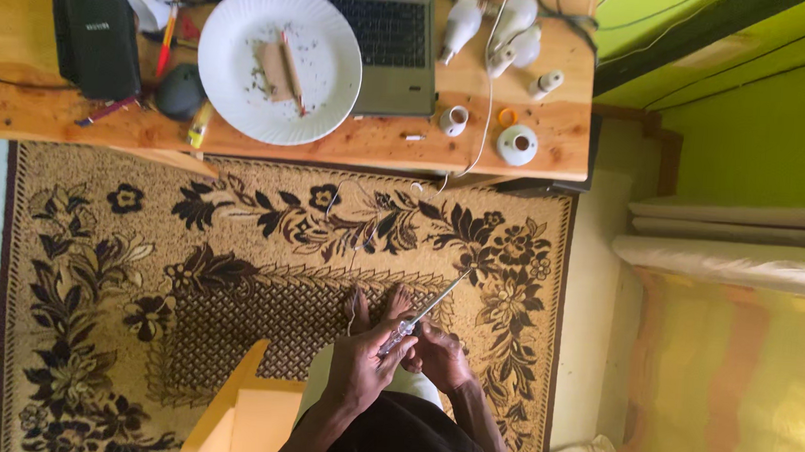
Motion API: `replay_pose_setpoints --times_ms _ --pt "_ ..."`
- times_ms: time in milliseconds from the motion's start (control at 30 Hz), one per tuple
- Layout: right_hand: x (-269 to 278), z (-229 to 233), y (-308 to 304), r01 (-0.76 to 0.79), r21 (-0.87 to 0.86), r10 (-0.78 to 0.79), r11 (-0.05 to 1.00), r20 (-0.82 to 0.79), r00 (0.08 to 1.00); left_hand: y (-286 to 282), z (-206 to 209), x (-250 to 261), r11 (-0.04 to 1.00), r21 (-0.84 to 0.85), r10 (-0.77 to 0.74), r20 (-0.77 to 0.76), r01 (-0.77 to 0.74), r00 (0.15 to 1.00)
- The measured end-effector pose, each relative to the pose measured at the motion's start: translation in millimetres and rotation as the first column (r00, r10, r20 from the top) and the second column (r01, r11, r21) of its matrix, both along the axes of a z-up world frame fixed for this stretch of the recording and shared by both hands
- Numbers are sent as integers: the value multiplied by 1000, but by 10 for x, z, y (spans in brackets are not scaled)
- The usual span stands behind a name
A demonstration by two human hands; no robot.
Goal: The person uses a screwdriver to adjust and tighten screws on a small black light fixture component. They repeatedly insert the screwdriver, turn it, and reposition the component while standing at a wooden table with several light bulbs and parts nearby.
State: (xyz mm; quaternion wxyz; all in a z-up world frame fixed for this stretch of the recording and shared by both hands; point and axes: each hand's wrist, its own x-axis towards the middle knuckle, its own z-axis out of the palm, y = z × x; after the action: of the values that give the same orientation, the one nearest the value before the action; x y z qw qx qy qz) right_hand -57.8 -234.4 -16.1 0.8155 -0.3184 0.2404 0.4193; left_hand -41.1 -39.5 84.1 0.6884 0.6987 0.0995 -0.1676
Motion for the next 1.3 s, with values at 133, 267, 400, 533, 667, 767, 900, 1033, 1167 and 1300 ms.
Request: replay_pose_setpoints --times_ms 133,267,400,533,667,767,900,1033,1167,1300 --pt "304 366 32 46 -162 -24 986 131 991 -3 106 190 953 296 -59 386 -62 921" --pt "473 467 -77 142 -337 -69 931 220 973 -101 69 414 962 273 -54 250 -16 967" --pt "720 331 -266 275 -531 -76 802 366 928 -247 -49 705 971 239 -46 259 -18 965" --pt "1216 175 -496 336 -817 36 468 398 917 -401 -194 1089 945 327 -43 182 -19 982" --pt "1981 176 -687 505 -855 270 115 517 813 -548 -201 1459 925 363 39 209 -115 977" --pt "2520 277 -776 529 -848 404 -21 477 781 -670 -118 1770 907 362 92 331 -217 939" --pt "2976 295 -899 660 -747 671 -75 452 588 -895 -111 2119 875 460 86 162 -152 983" --pt "3130 252 -909 520 -854 664 -6 386 641 -1050 -111 2361 906 373 154 148 -200 977" --pt "3192 211 -924 525 -848 650 80 443 617 -1137 -128 2553 916 326 166 219 -232 962" --pt "3170 161 -999 499 -859 633 116 451 629 -1126 -228 2690 913 372 154 70 -170 985"
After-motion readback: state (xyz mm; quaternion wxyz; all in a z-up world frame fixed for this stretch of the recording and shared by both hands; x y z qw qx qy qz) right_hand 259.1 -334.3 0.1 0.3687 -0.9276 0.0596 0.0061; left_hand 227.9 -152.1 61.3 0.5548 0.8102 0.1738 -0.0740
